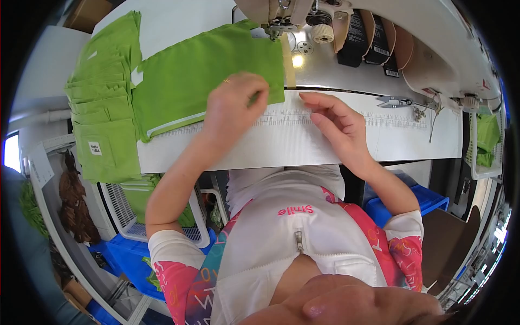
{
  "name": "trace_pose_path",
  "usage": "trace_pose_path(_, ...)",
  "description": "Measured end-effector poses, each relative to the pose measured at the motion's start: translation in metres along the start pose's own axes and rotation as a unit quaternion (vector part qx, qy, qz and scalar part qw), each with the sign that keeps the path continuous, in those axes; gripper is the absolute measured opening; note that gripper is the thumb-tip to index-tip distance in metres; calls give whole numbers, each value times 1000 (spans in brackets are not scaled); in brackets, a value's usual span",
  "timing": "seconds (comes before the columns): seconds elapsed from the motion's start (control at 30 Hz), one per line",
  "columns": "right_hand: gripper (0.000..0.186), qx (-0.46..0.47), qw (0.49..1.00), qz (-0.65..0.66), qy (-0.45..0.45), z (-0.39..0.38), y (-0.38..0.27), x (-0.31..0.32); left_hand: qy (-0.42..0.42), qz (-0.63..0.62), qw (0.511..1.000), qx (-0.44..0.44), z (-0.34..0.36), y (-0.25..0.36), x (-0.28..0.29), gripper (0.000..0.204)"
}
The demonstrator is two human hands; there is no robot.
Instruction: Sewing green fabric pouches and attaching product labels using an industrial sewing machine.
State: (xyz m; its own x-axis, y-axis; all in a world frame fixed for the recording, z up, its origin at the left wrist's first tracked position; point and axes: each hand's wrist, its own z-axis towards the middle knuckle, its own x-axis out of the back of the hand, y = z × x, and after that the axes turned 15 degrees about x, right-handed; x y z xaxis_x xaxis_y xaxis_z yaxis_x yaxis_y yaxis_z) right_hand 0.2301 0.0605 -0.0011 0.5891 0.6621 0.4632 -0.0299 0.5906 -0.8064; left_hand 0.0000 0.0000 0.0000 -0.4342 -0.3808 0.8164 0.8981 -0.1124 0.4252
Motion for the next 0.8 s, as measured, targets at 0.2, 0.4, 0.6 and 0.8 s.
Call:
trace_pose_path(0.2,44,-300,776,524,181,26,-14,-4,-101,-503,773,374,6,-10,13,14)
trace_pose_path(0.4,29,-223,871,436,29,63,10,-13,-102,-485,818,293,3,-7,9,20)
trace_pose_path(0.6,17,-133,946,290,48,50,4,-28,-133,-349,895,246,-4,2,12,25)
trace_pose_path(0.8,20,-147,929,313,135,54,10,-35,-95,-359,904,213,-3,2,8,19)
